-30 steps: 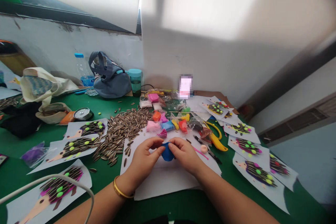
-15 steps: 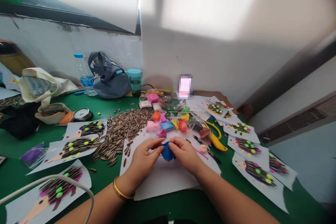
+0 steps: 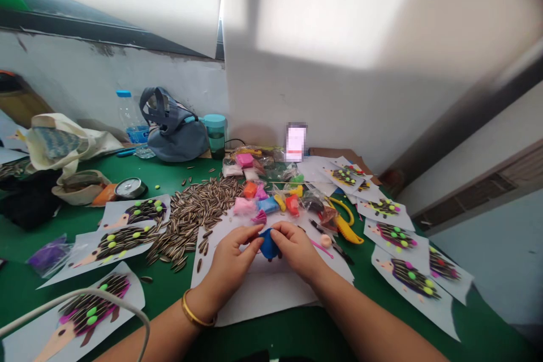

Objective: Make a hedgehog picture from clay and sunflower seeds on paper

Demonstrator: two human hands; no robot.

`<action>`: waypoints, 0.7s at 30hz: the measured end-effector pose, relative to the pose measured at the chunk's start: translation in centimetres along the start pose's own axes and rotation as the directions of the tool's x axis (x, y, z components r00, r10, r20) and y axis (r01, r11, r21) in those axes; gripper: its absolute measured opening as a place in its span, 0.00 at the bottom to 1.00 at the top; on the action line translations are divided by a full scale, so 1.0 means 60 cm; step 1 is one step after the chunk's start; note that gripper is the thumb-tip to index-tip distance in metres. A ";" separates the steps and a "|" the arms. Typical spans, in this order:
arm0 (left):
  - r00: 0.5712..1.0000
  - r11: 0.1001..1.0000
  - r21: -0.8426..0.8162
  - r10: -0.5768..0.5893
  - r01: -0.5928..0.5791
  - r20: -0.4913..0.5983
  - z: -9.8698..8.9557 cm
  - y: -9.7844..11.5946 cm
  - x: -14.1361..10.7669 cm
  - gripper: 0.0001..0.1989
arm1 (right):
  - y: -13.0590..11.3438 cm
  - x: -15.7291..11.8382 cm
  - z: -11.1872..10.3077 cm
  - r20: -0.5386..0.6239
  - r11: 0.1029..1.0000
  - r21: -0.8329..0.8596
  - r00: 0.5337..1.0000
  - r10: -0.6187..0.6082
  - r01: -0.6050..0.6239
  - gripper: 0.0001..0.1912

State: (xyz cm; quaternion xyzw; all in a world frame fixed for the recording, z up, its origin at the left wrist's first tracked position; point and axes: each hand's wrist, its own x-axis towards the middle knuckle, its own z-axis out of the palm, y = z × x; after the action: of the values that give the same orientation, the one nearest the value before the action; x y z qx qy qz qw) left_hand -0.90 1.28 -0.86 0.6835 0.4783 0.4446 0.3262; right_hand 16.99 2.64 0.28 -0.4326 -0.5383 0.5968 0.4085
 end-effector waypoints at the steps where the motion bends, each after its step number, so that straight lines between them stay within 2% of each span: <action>1: 1.000 1.000 -0.004 0.001 -0.001 0.000 0.000 0.001 0.000 0.15 | 0.001 0.000 0.000 0.003 1.000 -0.011 1.000 -0.012 0.012 0.19; 6: 0.996 0.998 -0.025 0.060 -0.059 0.070 -0.001 0.007 -0.001 0.13 | 0.002 -0.001 -0.001 0.023 0.992 -0.103 0.998 -0.066 0.068 0.17; 10: 0.999 1.000 -0.007 0.017 -0.017 0.050 -0.002 0.011 -0.001 0.16 | -0.001 -0.002 -0.001 0.046 0.985 -0.157 0.997 -0.061 0.068 0.16; 13: 0.998 1.000 -0.024 -0.001 0.003 0.059 -0.001 0.012 0.000 0.13 | -0.001 0.000 -0.006 0.071 0.992 -0.116 0.997 -0.042 0.050 0.16; 17: 0.991 0.986 -0.113 -0.121 0.126 0.050 -0.001 0.008 0.004 0.14 | 0.005 0.013 -0.028 0.050 0.999 -0.042 0.998 0.031 -0.029 0.19; 19: 0.991 0.988 -0.084 -0.131 0.133 0.039 -0.006 0.003 0.008 0.15 | 0.008 0.022 -0.041 -0.004 0.995 -0.097 1.000 0.003 -0.003 0.17; 21: 0.997 0.997 0.028 -0.074 0.073 0.029 -0.013 -0.003 0.014 0.13 | 0.011 0.029 -0.052 -0.024 0.990 -0.144 1.000 0.002 -0.006 0.15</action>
State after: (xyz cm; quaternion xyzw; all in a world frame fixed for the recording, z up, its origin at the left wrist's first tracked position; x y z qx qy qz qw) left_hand -1.55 2.12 -0.48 0.6762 0.5041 0.4156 0.3403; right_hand 19.44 5.16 -0.66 -0.4692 -0.5740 0.5520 0.3816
